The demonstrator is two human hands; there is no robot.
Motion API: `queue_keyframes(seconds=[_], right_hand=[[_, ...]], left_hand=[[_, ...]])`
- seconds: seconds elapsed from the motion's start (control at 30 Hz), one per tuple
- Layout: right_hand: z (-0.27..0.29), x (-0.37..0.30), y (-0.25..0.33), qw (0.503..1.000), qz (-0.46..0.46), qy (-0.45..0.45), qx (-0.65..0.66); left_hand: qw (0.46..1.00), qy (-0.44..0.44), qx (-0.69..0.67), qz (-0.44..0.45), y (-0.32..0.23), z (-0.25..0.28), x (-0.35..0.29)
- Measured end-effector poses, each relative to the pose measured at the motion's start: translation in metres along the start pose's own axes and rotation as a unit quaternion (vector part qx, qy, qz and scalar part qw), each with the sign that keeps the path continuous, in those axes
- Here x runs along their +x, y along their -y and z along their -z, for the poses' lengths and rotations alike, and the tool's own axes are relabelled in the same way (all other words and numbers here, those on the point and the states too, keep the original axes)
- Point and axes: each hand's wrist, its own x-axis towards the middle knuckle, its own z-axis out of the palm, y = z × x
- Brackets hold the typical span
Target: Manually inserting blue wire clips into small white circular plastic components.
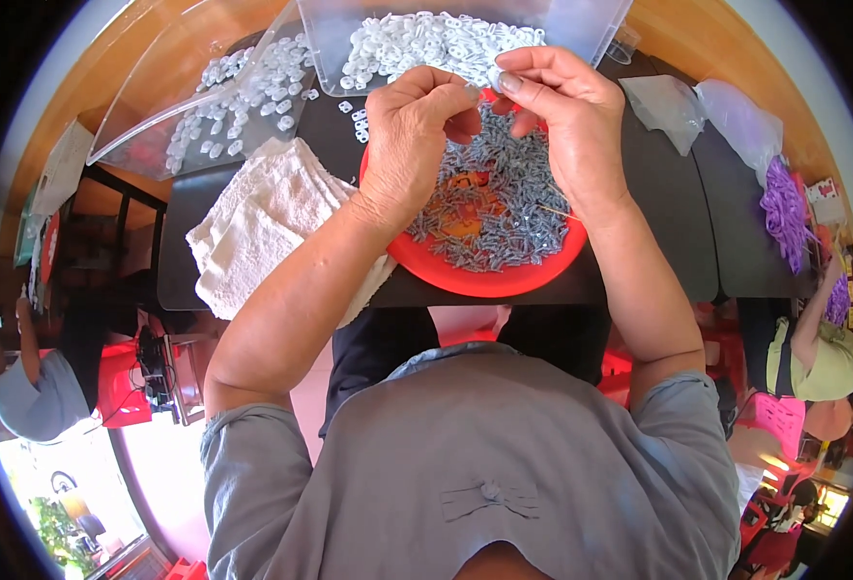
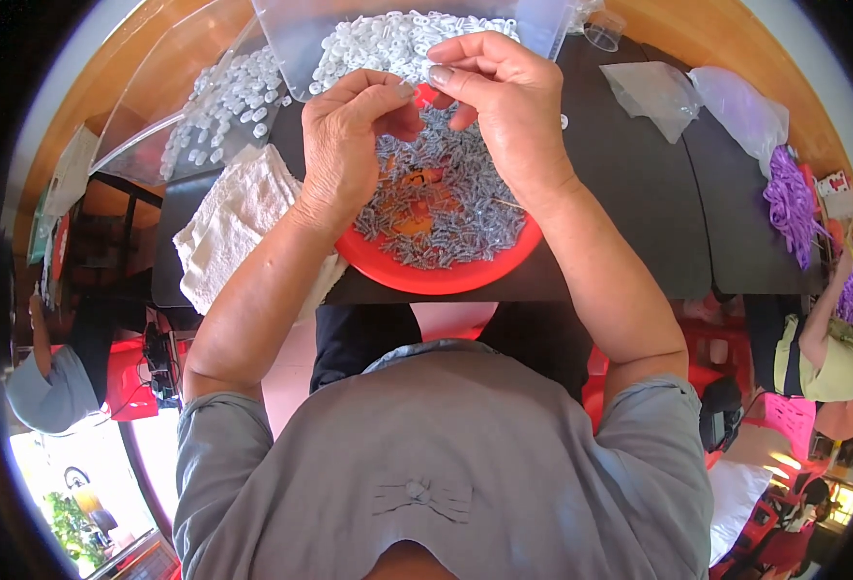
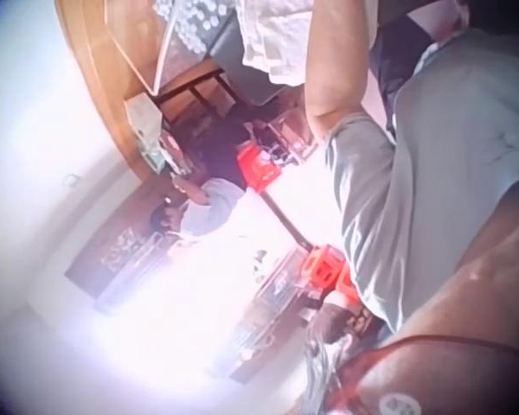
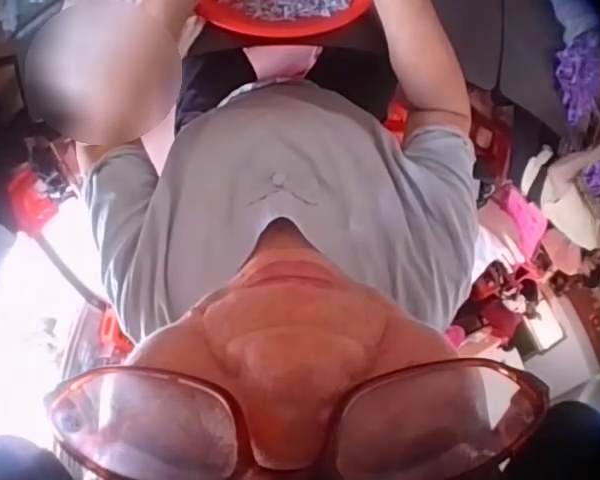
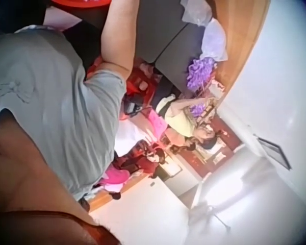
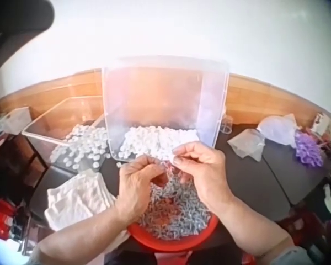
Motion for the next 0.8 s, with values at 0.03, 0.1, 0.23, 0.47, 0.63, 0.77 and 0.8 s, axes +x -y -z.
queue_keyframes(seconds=[0.03, 0.1, 0.23, 0.47, 0.63, 0.77, 0.8], right_hand=[[0.000, 0.000, 0.000, 1.000, 0.006, 0.001, -0.012], [0.001, -0.001, -0.001, 1.000, 0.013, 0.006, -0.023], [0.000, -0.001, -0.002, 0.999, 0.029, 0.016, -0.042], [-0.002, -0.001, 0.000, 0.995, 0.039, 0.046, -0.084], [0.012, 0.008, -0.002, 0.991, -0.091, 0.095, 0.024], [0.019, 0.011, 0.002, 0.988, -0.107, 0.111, 0.029], [0.020, 0.011, 0.004, 0.986, -0.111, 0.121, 0.029]], left_hand=[[1.000, -0.001, 0.003, -0.001, -0.001, 0.000, 0.000], [1.000, -0.002, 0.006, -0.002, -0.001, 0.000, -0.001], [1.000, -0.002, 0.023, -0.008, -0.003, 0.001, -0.001], [0.999, 0.015, 0.043, -0.007, 0.001, 0.004, 0.001], [0.999, 0.020, 0.026, -0.016, -0.006, -0.001, 0.000], [0.999, 0.021, -0.031, -0.018, -0.007, -0.004, 0.000], [0.999, 0.022, -0.030, -0.017, -0.007, -0.004, 0.000]])
